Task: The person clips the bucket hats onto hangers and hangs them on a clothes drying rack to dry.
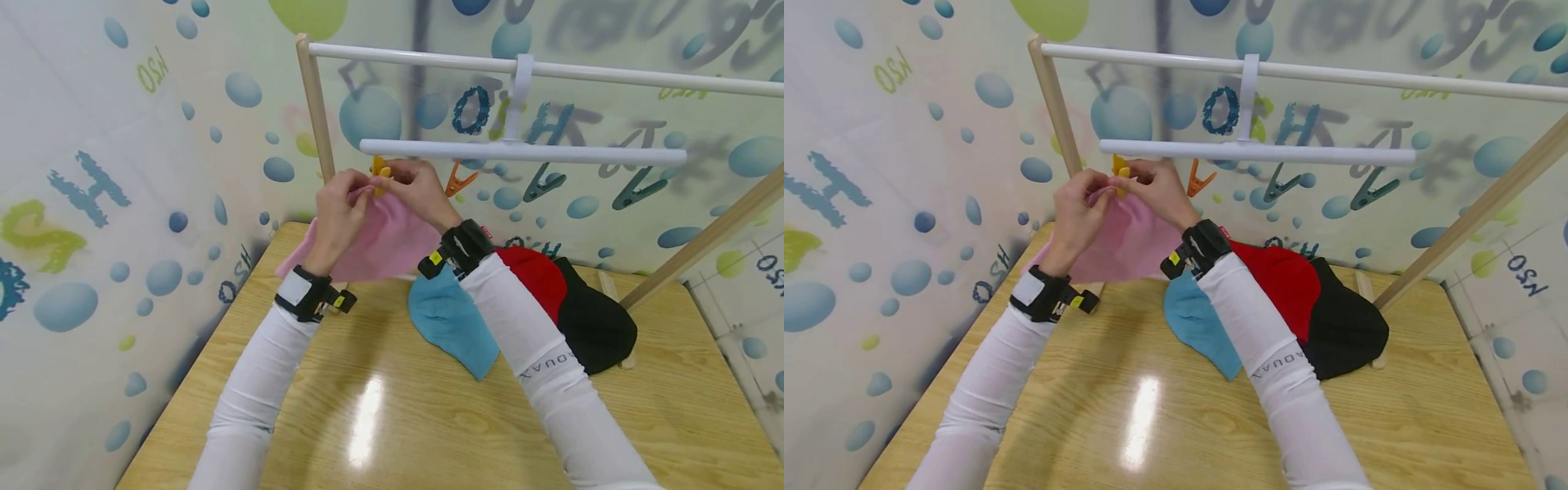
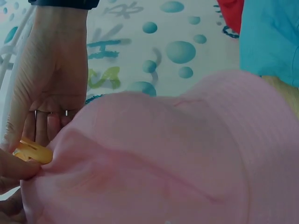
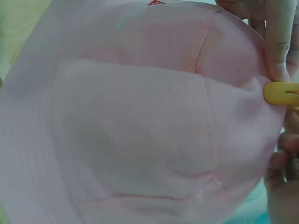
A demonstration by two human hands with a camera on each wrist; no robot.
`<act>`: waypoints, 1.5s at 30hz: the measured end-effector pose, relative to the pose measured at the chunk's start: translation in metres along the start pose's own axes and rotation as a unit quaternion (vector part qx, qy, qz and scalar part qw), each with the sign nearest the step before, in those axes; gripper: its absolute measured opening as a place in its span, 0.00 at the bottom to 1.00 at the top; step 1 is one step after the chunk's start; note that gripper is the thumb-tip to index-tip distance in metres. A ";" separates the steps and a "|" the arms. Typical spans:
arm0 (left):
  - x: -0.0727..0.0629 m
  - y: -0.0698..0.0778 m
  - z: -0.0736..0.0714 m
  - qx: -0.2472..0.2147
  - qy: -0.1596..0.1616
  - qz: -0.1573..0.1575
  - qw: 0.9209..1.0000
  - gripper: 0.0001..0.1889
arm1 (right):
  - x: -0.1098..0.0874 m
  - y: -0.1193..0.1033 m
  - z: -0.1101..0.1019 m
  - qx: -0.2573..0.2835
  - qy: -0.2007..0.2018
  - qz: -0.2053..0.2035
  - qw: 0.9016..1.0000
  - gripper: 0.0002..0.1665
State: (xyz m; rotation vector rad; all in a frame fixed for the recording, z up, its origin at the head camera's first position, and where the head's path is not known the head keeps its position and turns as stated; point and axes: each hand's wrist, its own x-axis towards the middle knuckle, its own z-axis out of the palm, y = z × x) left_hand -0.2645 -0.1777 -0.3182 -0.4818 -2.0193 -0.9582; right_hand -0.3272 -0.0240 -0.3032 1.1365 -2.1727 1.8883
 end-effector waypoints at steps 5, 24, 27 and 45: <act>0.001 -0.004 0.000 0.002 0.001 -0.011 1.000 0.02 | -0.001 0.000 -0.001 -0.021 -0.012 -0.001 1.000 0.19; -0.008 -0.027 -0.005 0.033 0.028 -0.125 0.991 0.03 | -0.025 0.003 -0.019 -0.048 -0.052 0.022 0.997 0.20; -0.010 -0.030 -0.004 0.035 0.032 -0.127 0.991 0.02 | -0.030 0.004 -0.021 -0.053 -0.063 0.029 0.996 0.19; -0.024 -0.039 0.010 0.060 0.013 -0.154 0.986 0.03 | -0.055 0.021 -0.044 -0.076 -0.059 0.049 0.994 0.16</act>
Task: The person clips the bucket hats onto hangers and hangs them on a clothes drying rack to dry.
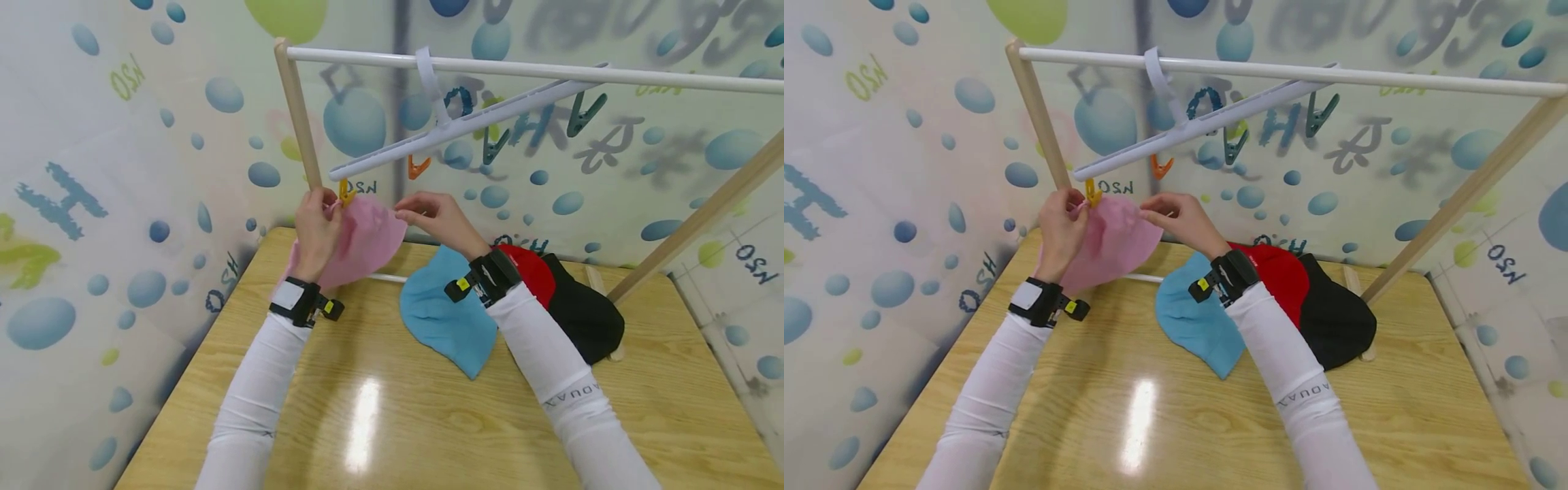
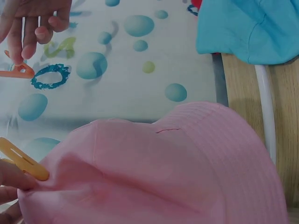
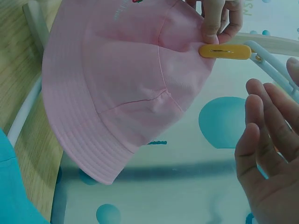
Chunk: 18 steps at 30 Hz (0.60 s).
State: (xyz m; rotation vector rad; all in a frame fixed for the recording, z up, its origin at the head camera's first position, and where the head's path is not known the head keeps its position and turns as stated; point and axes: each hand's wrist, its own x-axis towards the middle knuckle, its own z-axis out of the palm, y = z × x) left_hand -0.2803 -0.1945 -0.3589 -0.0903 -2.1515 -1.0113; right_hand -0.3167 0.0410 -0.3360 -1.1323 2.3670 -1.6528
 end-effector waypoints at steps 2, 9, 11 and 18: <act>-0.001 0.000 0.000 0.000 0.001 -0.002 1.000 0.04 | -0.001 0.002 -0.001 0.000 -0.001 -0.001 1.000 0.16; -0.006 0.005 -0.001 -0.008 0.021 0.035 0.999 0.08 | -0.006 0.005 -0.008 -0.004 0.009 -0.001 1.000 0.15; -0.009 0.008 -0.002 -0.014 0.026 0.048 0.998 0.08 | -0.006 0.006 -0.010 -0.005 0.010 -0.001 1.000 0.15; -0.024 0.019 -0.005 -0.039 0.015 0.079 0.996 0.08 | -0.009 0.012 -0.016 -0.024 0.012 0.004 1.000 0.14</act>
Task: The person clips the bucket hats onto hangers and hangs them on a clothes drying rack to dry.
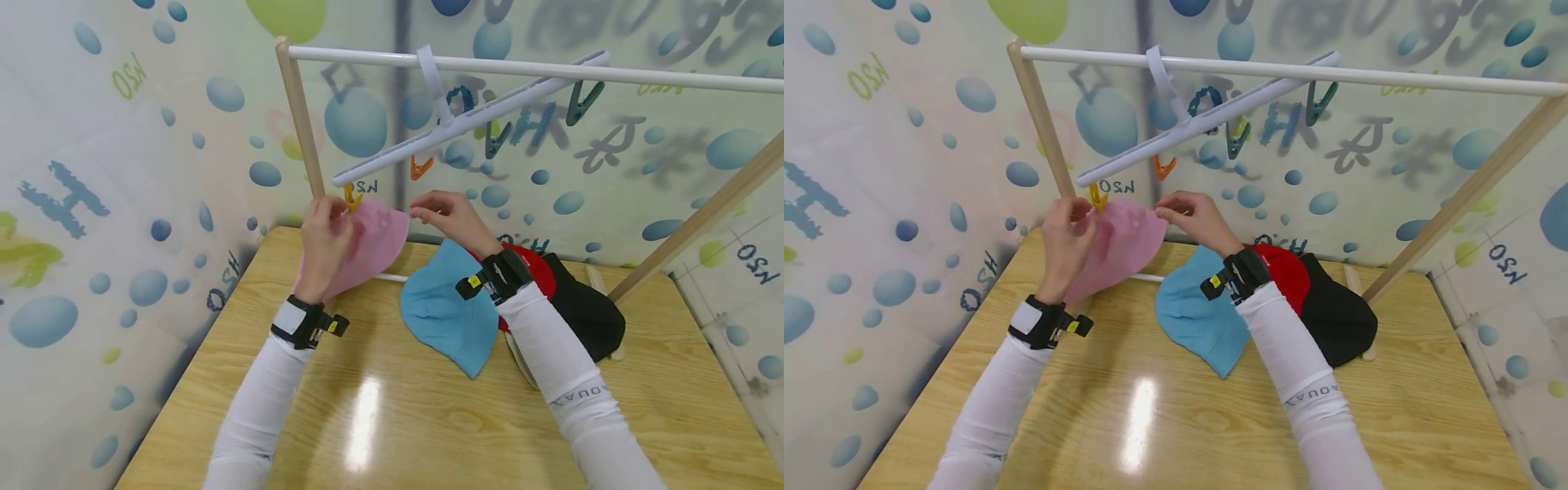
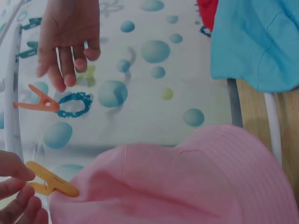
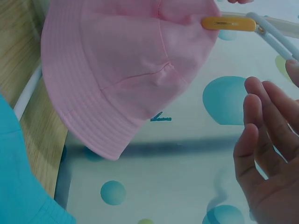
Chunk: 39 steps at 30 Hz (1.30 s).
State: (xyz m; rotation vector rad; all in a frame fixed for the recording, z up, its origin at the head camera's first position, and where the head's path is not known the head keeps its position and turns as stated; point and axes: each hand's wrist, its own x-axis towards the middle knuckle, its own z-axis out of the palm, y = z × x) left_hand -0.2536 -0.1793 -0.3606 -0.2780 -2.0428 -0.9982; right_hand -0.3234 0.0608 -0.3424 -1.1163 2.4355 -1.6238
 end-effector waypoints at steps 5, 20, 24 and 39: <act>-0.009 0.003 0.007 -0.016 -0.021 0.013 1.000 0.10 | -0.003 0.005 -0.005 -0.011 0.006 0.007 1.000 0.15; -0.029 0.010 0.026 0.082 -0.092 0.055 0.991 0.12 | -0.021 -0.023 -0.019 -0.024 0.006 0.040 0.999 0.13; -0.034 0.013 0.031 0.124 -0.141 0.074 0.979 0.12 | -0.022 -0.020 -0.021 -0.020 0.006 0.038 0.999 0.13; -0.071 0.000 0.072 0.092 -0.264 -0.039 0.959 0.09 | -0.026 -0.016 -0.026 -0.038 0.009 0.060 0.997 0.15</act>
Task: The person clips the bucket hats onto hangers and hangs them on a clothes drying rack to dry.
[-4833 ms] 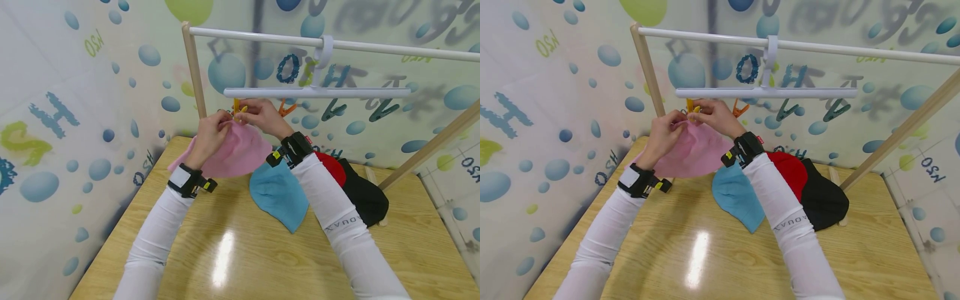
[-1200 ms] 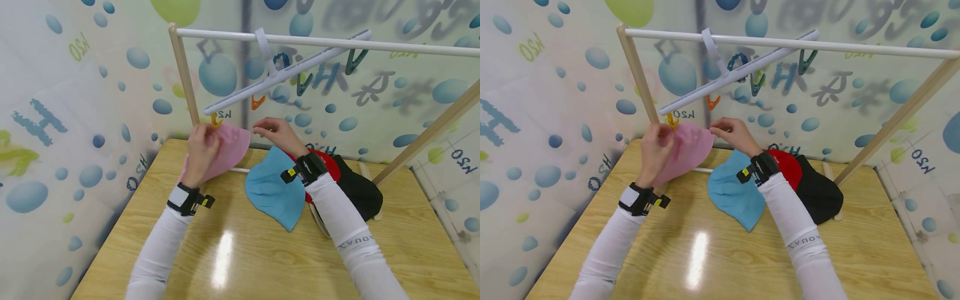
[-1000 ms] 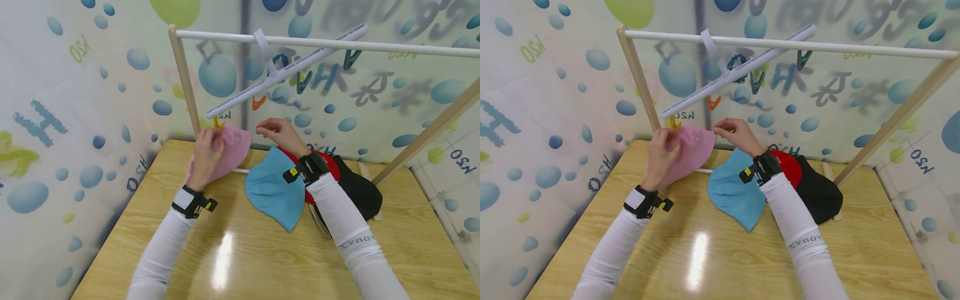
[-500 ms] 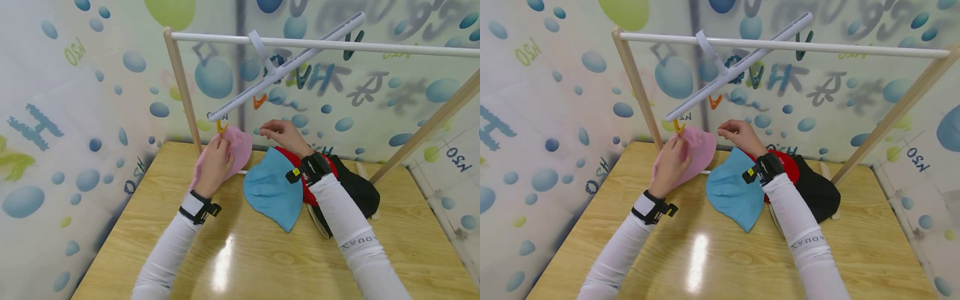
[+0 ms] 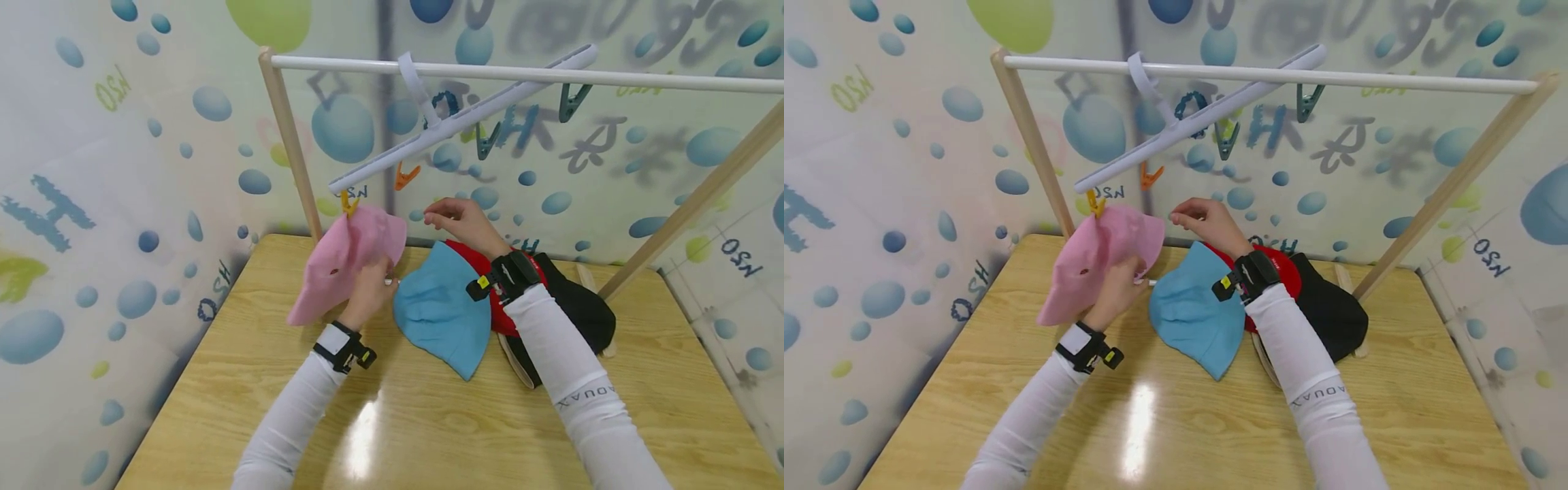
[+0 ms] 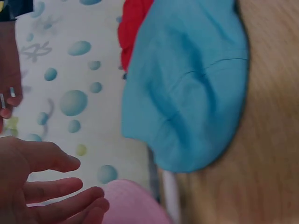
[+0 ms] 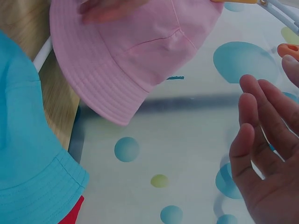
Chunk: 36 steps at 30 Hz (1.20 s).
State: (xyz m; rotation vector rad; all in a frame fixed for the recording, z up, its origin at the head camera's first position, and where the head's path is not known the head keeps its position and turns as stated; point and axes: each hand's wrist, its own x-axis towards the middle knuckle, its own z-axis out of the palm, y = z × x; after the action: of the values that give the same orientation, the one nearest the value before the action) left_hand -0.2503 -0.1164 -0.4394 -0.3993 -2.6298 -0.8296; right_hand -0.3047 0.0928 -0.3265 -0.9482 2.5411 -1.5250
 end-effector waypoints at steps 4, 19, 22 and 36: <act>-0.009 -0.008 0.012 -0.004 -0.031 -0.021 0.999 0.06 | 0.005 0.018 0.000 0.002 0.000 0.001 1.000 0.16; -0.027 -0.020 0.042 0.038 -0.147 -0.164 0.975 0.18 | 0.018 0.031 -0.004 -0.010 0.006 -0.010 1.000 0.19; -0.025 -0.019 0.045 0.052 -0.162 -0.174 0.970 0.17 | 0.023 0.027 -0.006 -0.010 0.009 -0.030 0.999 0.19; -0.017 -0.010 0.058 0.048 -0.148 -0.147 0.977 0.08 | 0.039 -0.028 -0.014 0.004 0.041 -0.068 0.997 0.22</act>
State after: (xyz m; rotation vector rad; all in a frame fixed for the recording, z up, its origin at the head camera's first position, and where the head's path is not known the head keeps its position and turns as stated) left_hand -0.2526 -0.0925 -0.4957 -0.1128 -3.0454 -0.7748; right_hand -0.3274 0.0741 -0.2857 -1.1006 2.5707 -1.6407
